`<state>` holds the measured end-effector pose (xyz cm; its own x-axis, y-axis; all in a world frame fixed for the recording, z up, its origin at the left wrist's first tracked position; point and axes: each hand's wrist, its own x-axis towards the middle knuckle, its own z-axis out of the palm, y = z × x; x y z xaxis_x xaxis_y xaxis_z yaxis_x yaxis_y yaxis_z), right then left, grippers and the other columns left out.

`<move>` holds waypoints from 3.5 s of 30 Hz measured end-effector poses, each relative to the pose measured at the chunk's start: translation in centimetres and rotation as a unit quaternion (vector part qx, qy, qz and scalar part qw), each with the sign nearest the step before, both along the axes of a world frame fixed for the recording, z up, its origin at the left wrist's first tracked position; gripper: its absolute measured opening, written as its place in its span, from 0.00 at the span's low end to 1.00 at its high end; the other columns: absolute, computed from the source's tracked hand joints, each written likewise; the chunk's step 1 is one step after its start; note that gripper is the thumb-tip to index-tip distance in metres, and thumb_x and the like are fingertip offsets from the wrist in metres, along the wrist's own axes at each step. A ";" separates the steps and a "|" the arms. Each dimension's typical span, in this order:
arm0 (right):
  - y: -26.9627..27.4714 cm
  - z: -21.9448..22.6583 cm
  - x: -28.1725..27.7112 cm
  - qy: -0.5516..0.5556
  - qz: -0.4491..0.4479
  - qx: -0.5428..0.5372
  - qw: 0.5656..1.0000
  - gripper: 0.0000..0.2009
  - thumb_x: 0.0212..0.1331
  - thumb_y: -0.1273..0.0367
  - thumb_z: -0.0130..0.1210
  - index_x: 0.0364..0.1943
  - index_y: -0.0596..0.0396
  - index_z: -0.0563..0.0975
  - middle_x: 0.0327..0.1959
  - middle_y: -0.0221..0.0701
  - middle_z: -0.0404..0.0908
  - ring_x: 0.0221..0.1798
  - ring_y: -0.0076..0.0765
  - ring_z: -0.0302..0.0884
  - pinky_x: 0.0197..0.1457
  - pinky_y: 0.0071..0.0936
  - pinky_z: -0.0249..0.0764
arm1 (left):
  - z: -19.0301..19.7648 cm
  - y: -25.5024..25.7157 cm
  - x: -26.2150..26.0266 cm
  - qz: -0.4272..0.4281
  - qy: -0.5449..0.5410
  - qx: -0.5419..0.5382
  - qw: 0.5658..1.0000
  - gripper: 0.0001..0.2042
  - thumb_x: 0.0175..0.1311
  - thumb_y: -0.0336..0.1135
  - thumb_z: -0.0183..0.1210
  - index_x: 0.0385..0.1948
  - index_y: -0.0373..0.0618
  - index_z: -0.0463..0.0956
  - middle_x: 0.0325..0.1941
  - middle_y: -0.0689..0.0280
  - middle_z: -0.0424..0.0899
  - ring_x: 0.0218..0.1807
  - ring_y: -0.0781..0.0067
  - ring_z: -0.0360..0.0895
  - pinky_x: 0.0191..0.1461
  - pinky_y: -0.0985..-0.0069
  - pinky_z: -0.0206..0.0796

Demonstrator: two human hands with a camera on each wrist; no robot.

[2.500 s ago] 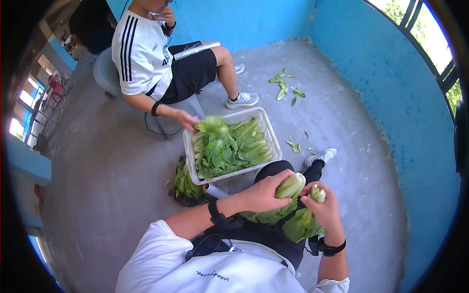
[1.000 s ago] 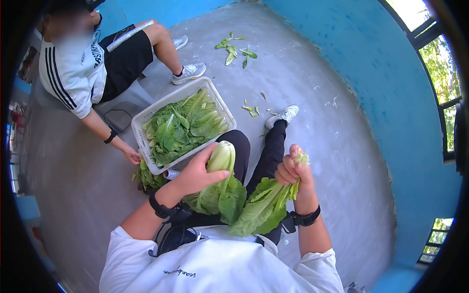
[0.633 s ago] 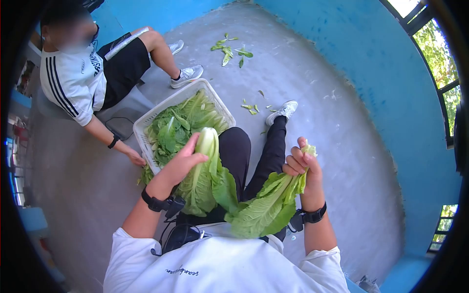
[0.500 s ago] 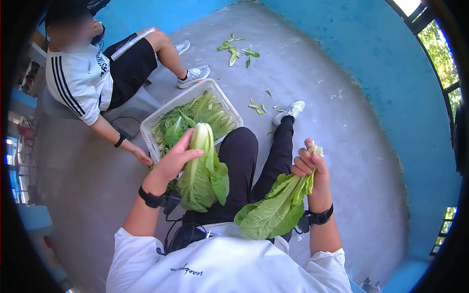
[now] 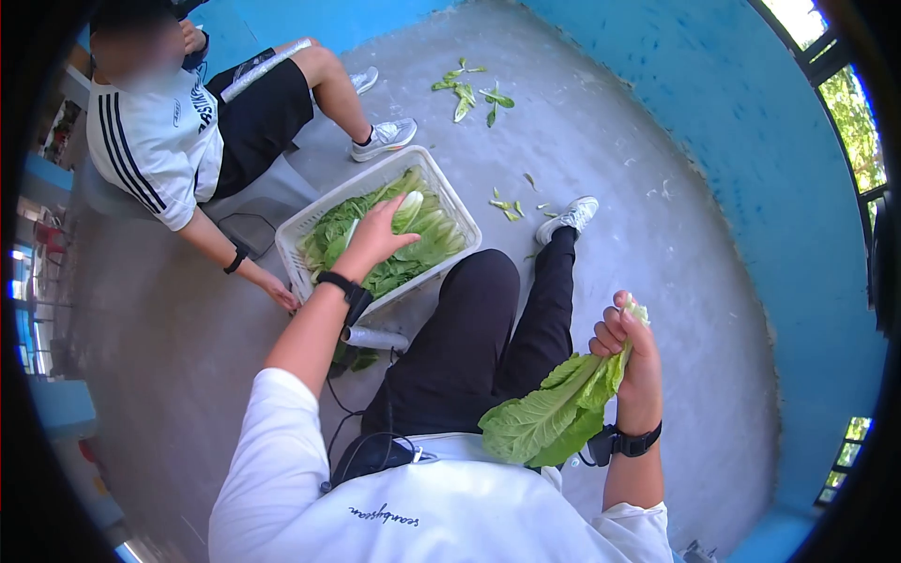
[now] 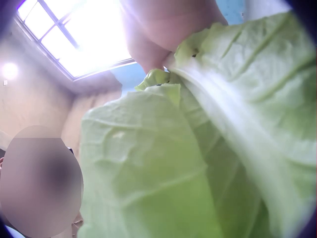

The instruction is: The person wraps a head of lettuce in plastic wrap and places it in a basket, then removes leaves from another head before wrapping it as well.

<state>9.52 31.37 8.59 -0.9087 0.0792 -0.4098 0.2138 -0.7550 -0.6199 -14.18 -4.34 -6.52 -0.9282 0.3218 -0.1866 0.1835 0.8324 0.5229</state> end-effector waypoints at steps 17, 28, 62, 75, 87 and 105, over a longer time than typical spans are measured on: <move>-8.7 0.9 -5.3 0.065 0.077 0.274 0.956 0.11 0.61 0.75 0.66 0.41 0.54 0.73 0.32 0.24 0.79 0.35 0.20 0.78 0.42 0.24 0.76 | 12.3 12.5 16.0 -0.137 -0.336 0.432 0.826 0.43 0.54 0.34 0.75 0.71 0.42 0.57 0.63 0.60 0.74 0.67 0.68 0.71 0.70 0.67 0.64; -7.1 1.1 -2.3 0.216 0.199 0.137 0.946 0.51 0.48 0.72 0.75 0.74 0.54 0.50 0.47 0.38 0.86 0.59 0.38 0.81 0.72 0.40 0.68 | 13.7 10.9 17.3 -0.297 -0.244 0.328 0.863 0.19 0.60 0.35 0.70 0.51 0.42 0.77 0.51 0.59 0.80 0.56 0.61 0.79 0.61 0.65 0.71; -7.5 1.0 -1.5 0.280 0.006 0.013 0.960 0.13 0.72 0.63 0.58 0.44 0.45 0.63 0.22 0.16 0.58 0.26 0.14 0.63 0.56 0.39 0.84 | 13.2 7.9 17.8 -0.249 -0.441 0.425 0.750 0.43 0.56 0.36 0.74 0.72 0.44 0.57 0.61 0.60 0.78 0.63 0.71 0.74 0.68 0.69 0.67; -2.2 -3.1 -1.2 0.296 -0.069 -0.116 0.946 0.03 0.79 0.69 0.47 0.45 0.48 0.65 0.26 0.19 0.60 0.25 0.14 0.58 0.34 0.20 0.67 | 9.8 4.5 18.0 -0.142 -0.576 0.499 0.632 0.31 0.76 0.41 0.55 0.77 0.47 0.56 0.73 0.67 0.70 0.72 0.73 0.67 0.72 0.69 0.64; -2.8 -0.8 0.2 0.280 -0.078 -0.085 0.953 0.06 0.76 0.71 0.50 0.44 0.47 0.64 0.28 0.19 0.61 0.25 0.14 0.59 0.36 0.20 0.67 | 9.3 3.9 17.8 -0.159 -0.507 0.449 0.718 0.22 0.78 0.42 0.55 0.67 0.41 0.69 0.58 0.64 0.82 0.58 0.72 0.80 0.53 0.70 0.81; -0.9 -2.7 -2.0 0.177 -0.106 -0.032 0.978 0.04 0.78 0.70 0.46 0.44 0.48 0.63 0.25 0.20 0.59 0.23 0.13 0.57 0.35 0.19 0.66 | -4.4 -9.7 9.6 0.412 -0.303 0.643 0.570 0.07 0.74 0.36 0.53 0.47 0.47 0.75 0.41 0.65 0.83 0.43 0.71 0.81 0.49 0.70 0.75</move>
